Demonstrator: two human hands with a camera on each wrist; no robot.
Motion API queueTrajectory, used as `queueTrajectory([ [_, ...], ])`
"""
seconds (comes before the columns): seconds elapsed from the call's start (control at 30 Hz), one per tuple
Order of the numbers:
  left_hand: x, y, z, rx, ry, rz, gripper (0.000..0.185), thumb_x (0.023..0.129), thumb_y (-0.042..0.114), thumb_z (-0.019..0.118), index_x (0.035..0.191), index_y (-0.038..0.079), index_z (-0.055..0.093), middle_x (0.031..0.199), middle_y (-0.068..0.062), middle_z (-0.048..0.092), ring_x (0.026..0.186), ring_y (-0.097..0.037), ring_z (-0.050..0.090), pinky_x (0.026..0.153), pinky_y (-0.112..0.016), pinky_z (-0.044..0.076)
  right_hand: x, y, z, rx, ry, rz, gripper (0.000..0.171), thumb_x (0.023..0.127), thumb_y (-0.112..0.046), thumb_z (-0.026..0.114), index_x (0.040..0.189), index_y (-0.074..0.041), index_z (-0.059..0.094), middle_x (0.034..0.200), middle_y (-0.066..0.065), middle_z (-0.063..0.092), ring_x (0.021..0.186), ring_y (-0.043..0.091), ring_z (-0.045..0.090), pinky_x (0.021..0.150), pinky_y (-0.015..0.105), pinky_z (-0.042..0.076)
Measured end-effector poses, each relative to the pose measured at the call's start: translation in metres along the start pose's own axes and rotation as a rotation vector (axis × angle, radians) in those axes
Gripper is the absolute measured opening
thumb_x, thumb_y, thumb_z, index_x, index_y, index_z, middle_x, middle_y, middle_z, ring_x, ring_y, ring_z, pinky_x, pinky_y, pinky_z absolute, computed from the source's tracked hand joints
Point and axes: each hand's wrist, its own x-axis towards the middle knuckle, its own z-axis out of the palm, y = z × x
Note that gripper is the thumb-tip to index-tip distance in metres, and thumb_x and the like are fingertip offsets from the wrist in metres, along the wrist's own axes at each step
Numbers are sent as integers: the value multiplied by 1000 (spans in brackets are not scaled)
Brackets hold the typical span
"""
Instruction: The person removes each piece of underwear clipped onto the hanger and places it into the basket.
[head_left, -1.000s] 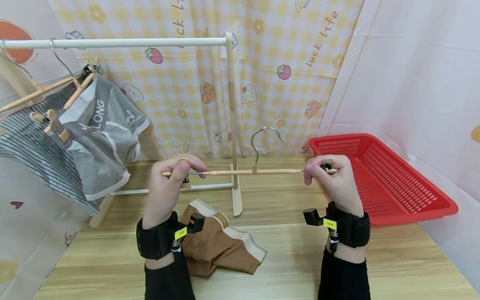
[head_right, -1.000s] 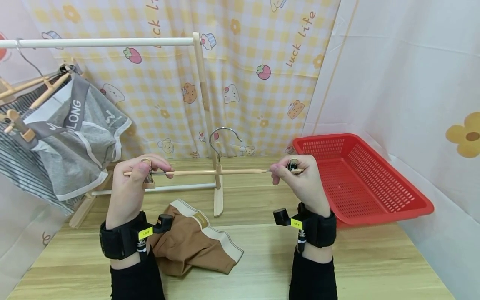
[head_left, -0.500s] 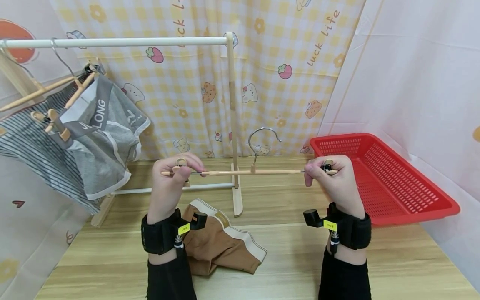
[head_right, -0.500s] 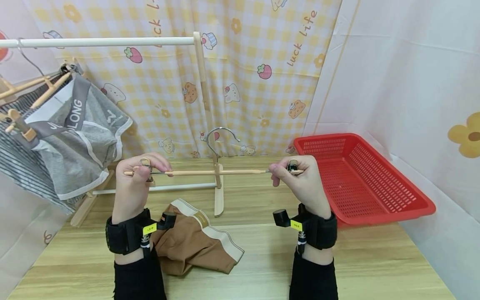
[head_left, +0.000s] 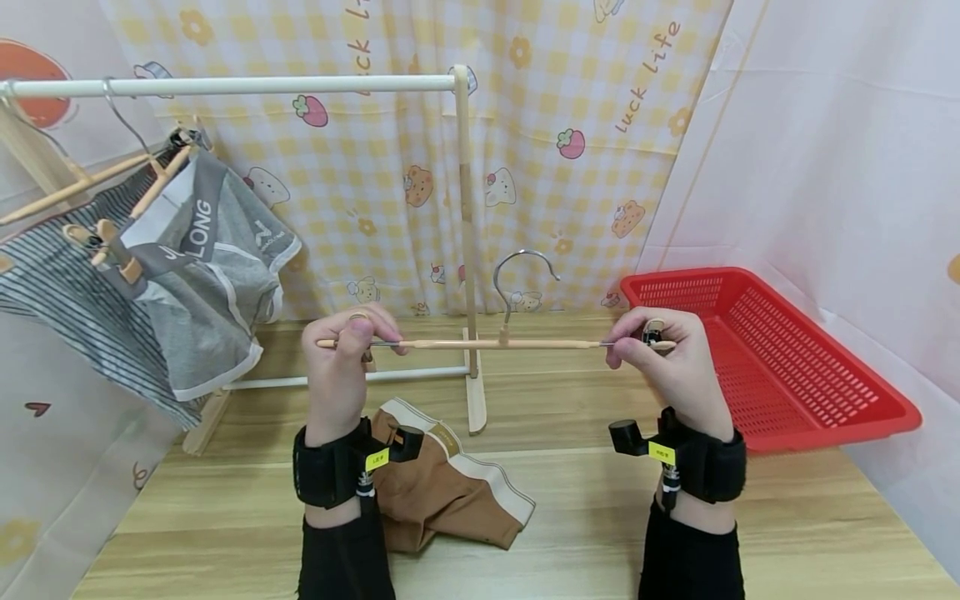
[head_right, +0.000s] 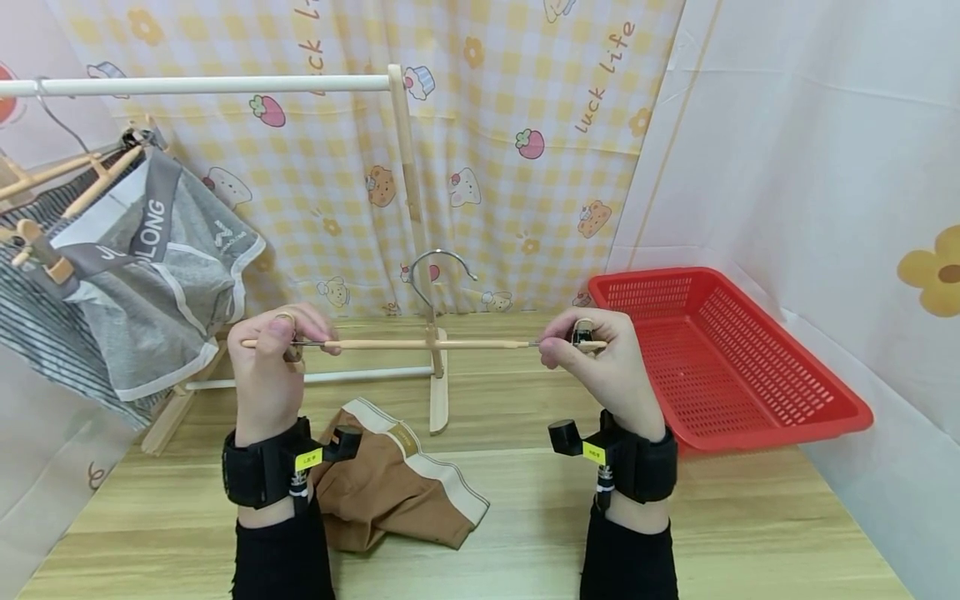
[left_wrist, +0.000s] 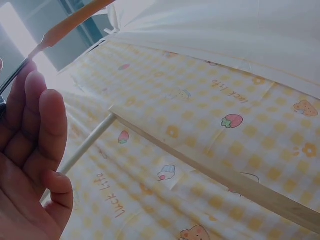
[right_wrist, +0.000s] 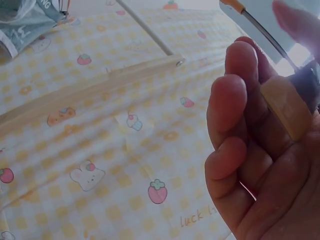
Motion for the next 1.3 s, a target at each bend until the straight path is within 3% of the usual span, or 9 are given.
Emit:
queueTrajectory([
  [0.1, 0, 0, 0, 3, 23, 11, 45, 94, 27, 60, 62, -5, 65, 62, -8, 62, 53, -22, 56, 49, -28, 39, -1, 2, -3, 56, -25, -17, 13, 88, -1, 71, 86, 10, 66, 69, 13, 66, 65, 18, 64, 60, 23, 50],
  [0.27, 0, -1, -1, 12, 36, 9, 46, 94, 28, 62, 63, -5, 65, 62, -9, 62, 53, -21, 56, 49, -27, 35, -1, 9, -10, 152, -50, -35, 32, 87, -17, 78, 92, 12, 66, 77, 17, 68, 69, 21, 67, 63, 29, 55],
  [0.4, 0, -1, -1, 20, 38, 0, 44, 94, 27, 62, 64, -4, 66, 62, -9, 62, 53, -21, 57, 50, -27, 35, 1, 14, -14, 156, -28, -29, 48, 85, -34, 79, 94, 11, 67, 82, 17, 69, 70, 20, 68, 63, 29, 56],
  [0.5, 0, 0, -1, 20, 51, 6, 45, 93, 28, 62, 63, -4, 66, 62, -9, 62, 53, -20, 57, 52, -27, 38, 3, 20, -17, 175, 7, -42, 69, 90, -57, 63, 94, 11, 68, 82, 15, 70, 70, 20, 66, 71, 30, 53],
  [0.6, 0, 0, -1, 11, 69, 21, 49, 93, 32, 64, 61, -4, 65, 61, -9, 63, 53, -20, 57, 56, -30, 41, 6, 28, -19, 229, 89, -37, 88, 95, -71, 36, 92, 11, 68, 78, 14, 70, 69, 22, 65, 68, 33, 51],
  [0.67, 1, 0, -2, 0, 80, 33, 51, 93, 35, 65, 60, -4, 65, 60, -9, 62, 53, -20, 56, 58, -31, 41, 8, 34, -19, 241, 153, -5, 91, 98, -69, 23, 91, 9, 70, 75, 12, 69, 67, 22, 64, 61, 32, 51],
  [0.8, 2, 0, -2, -13, 90, 47, 53, 92, 36, 66, 59, -4, 64, 60, -9, 62, 52, -21, 55, 57, -30, 40, 12, 47, -12, 206, 191, 106, 85, 100, -67, 21, 88, 1, 72, 72, 9, 68, 62, 19, 61, 52, 28, 48],
  [1.1, 1, 2, -3, -16, 96, 34, 48, 93, 30, 64, 61, -5, 65, 61, -10, 62, 52, -21, 55, 55, -31, 41, 19, 72, 18, 82, 79, 217, 90, 100, -67, 14, 89, 2, 71, 73, 4, 69, 61, 18, 61, 59, 33, 50],
  [1.3, 1, 0, -3, -30, 104, 44, 49, 93, 32, 65, 60, -5, 64, 61, -10, 62, 51, -20, 55, 52, -29, 39, 20, 77, 34, 30, -13, 250, 94, 99, -68, 12, 93, 8, 67, 72, 15, 67, 58, 22, 59, 67, 38, 48],
])
